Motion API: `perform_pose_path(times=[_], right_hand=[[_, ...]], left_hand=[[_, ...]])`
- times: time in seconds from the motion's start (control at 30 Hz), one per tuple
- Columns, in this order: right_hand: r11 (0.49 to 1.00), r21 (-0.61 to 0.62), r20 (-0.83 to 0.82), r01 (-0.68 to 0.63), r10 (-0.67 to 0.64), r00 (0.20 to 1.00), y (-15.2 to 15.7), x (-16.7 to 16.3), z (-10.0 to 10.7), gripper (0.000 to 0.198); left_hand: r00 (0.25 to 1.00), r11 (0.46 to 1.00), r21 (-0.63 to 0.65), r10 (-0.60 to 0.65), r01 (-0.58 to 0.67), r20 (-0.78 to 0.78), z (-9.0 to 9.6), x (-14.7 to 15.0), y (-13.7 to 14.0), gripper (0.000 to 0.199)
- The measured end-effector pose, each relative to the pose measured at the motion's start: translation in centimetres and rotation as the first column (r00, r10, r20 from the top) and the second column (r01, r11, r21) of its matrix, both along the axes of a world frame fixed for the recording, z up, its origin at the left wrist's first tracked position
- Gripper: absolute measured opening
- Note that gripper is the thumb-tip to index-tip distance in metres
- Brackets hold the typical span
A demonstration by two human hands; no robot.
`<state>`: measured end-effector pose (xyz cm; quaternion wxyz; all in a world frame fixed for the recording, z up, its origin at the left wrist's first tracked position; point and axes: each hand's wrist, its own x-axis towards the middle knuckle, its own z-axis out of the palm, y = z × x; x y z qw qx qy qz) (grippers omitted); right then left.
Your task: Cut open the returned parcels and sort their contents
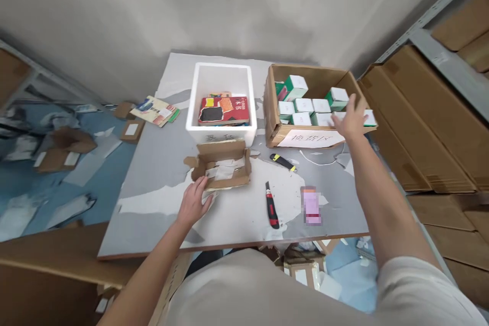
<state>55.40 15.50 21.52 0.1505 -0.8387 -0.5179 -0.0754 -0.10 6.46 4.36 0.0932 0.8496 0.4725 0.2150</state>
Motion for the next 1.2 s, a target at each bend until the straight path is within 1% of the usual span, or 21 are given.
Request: perform_pose_path(times=[0.03, 0.1, 0.13, 0.17, 0.2, 0.23, 0.27, 0.3, 0.33, 0.4, 0.47, 0.6, 0.63, 0.7, 0.8, 0.93, 0.97, 1.0, 1.1, 1.13, 1.2], right_hand=[[0.993, 0.116, -0.003, -0.036, 0.036, 0.999, -1.3, -1.4, -0.8, 0.082], [0.918, 0.372, -0.007, -0.138, 0.151, 0.988, -4.3, -5.2, -3.6, 0.077], [0.885, 0.437, -0.055, -0.158, 0.201, 0.978, -5.9, -7.6, -5.4, 0.072], [0.882, 0.448, -0.161, -0.148, 0.242, 0.957, -7.3, -10.2, -7.5, 0.068], [0.904, 0.402, -0.304, -0.145, 0.281, 0.910, -8.6, -13.0, -9.8, 0.065], [0.939, 0.308, -0.475, -0.155, 0.293, 0.830, -9.5, -15.9, -12.0, 0.064], [0.965, 0.181, -0.640, -0.190, 0.262, 0.723, -10.1, -18.8, -14.1, 0.065], [0.974, 0.080, -0.753, -0.214, 0.200, 0.627, -10.6, -21.6, -15.9, 0.067], [0.962, 0.030, -0.825, -0.271, 0.176, 0.536, -10.9, -24.2, -17.2, 0.067], [0.953, 0.022, -0.887, -0.303, 0.158, 0.433, -11.4, -28.6, -18.8, 0.068], [0.955, 0.040, -0.899, -0.295, 0.163, 0.406, -12.3, -31.5, -19.0, 0.071], [0.977, 0.043, -0.899, -0.209, 0.129, 0.419, -16.7, -34.2, -17.7, 0.074], [0.984, 0.053, -0.905, -0.171, 0.119, 0.409, -18.2, -34.6, -17.5, 0.073], [0.993, 0.076, -0.923, -0.090, 0.104, 0.371, -21.0, -35.4, -17.3, 0.073], [0.998, 0.057, -0.952, -0.024, 0.061, 0.299, -24.5, -36.9, -17.6, 0.076], [1.000, -0.014, -0.977, 0.010, -0.016, 0.213, -27.0, -38.3, -18.3, 0.091], [1.000, -0.027, -0.974, 0.004, -0.027, 0.226, -27.4, -38.5, -18.3, 0.095], [0.999, -0.036, -0.963, -0.023, -0.029, 0.269, -27.7, -38.7, -18.3, 0.096], [0.987, -0.041, -0.886, -0.152, 0.034, 0.462, -28.0, -39.1, -18.2, 0.090], [0.984, -0.033, -0.860, -0.174, 0.060, 0.507, -27.9, -39.3, -18.1, 0.087], [0.987, -0.007, -0.832, -0.162, 0.085, 0.549, -28.0, -39.6, -17.9, 0.084]], left_hand=[[1.000, 1.000, -0.016, 0.016, -0.016, 0.021, 0.1, -0.3, -0.3, 0.064], [0.989, 0.994, -0.019, 0.109, -0.108, 0.096, -0.2, -1.1, -0.8, 0.072], [0.970, 0.982, -0.020, 0.189, -0.188, 0.152, -0.6, -1.5, -0.9, 0.079], [0.938, 0.961, -0.046, 0.276, -0.273, 0.209, -1.0, -2.0, -1.0, 0.088], [0.898, 0.935, -0.105, 0.355, -0.339, 0.259, -1.7, -2.4, -0.8, 0.096], [0.858, 0.906, -0.196, 0.420, -0.376, 0.295, -2.4, -2.7, -0.5, 0.102], [0.834, 0.877, -0.316, 0.456, -0.361, 0.312, -3.2, -3.0, 0.0, 0.105], [0.826, 0.843, -0.448, 0.464, -0.299, 0.320, -4.0, -3.1, 0.6, 0.105], [0.824, 0.796, -0.561, 0.464, -0.227, 0.326, -4.8, -3.1, 1.1, 0.101], [0.821, 0.734, -0.676, 0.427, -0.068, 0.380, -5.9, -2.9, 1.8, 0.087], [0.784, 0.720, -0.694, 0.424, 0.011, 0.453, -6.3, -2.8, 1.5, 0.076], [0.707, 0.786, -0.615, 0.405, 0.055, 0.580, -4.7, -4.4, -2.2, 0.072], [0.698, 0.787, -0.613, 0.396, 0.077, 0.597, -4.2, -5.0, -3.5, 0.072], [0.687, 0.761, -0.637, 0.400, 0.118, 0.606, -3.4, -6.3, -5.8, 0.073], [0.704, 0.718, -0.682, 0.412, 0.141, 0.579, -3.5, -7.5, -8.1, 0.076], [0.782, 0.728, -0.673, 0.343, 0.130, 0.521, -5.1, -7.9, -8.9, 0.099], [0.799, 0.730, -0.672, 0.328, 0.124, 0.504, -5.7, -7.9, -8.8, 0.105], [0.811, 0.724, -0.678, 0.319, 0.125, 0.490, -6.1, -7.9, -8.7, 0.108], [0.808, 0.681, -0.713, 0.320, 0.166, 0.494, -6.9, -7.7, -8.3, 0.100], [0.802, 0.682, -0.711, 0.324, 0.170, 0.503, -6.8, -7.5, -8.2, 0.095], [0.795, 0.735, -0.663, 0.316, 0.140, 0.518, -5.9, -6.7, -8.2, 0.086]])
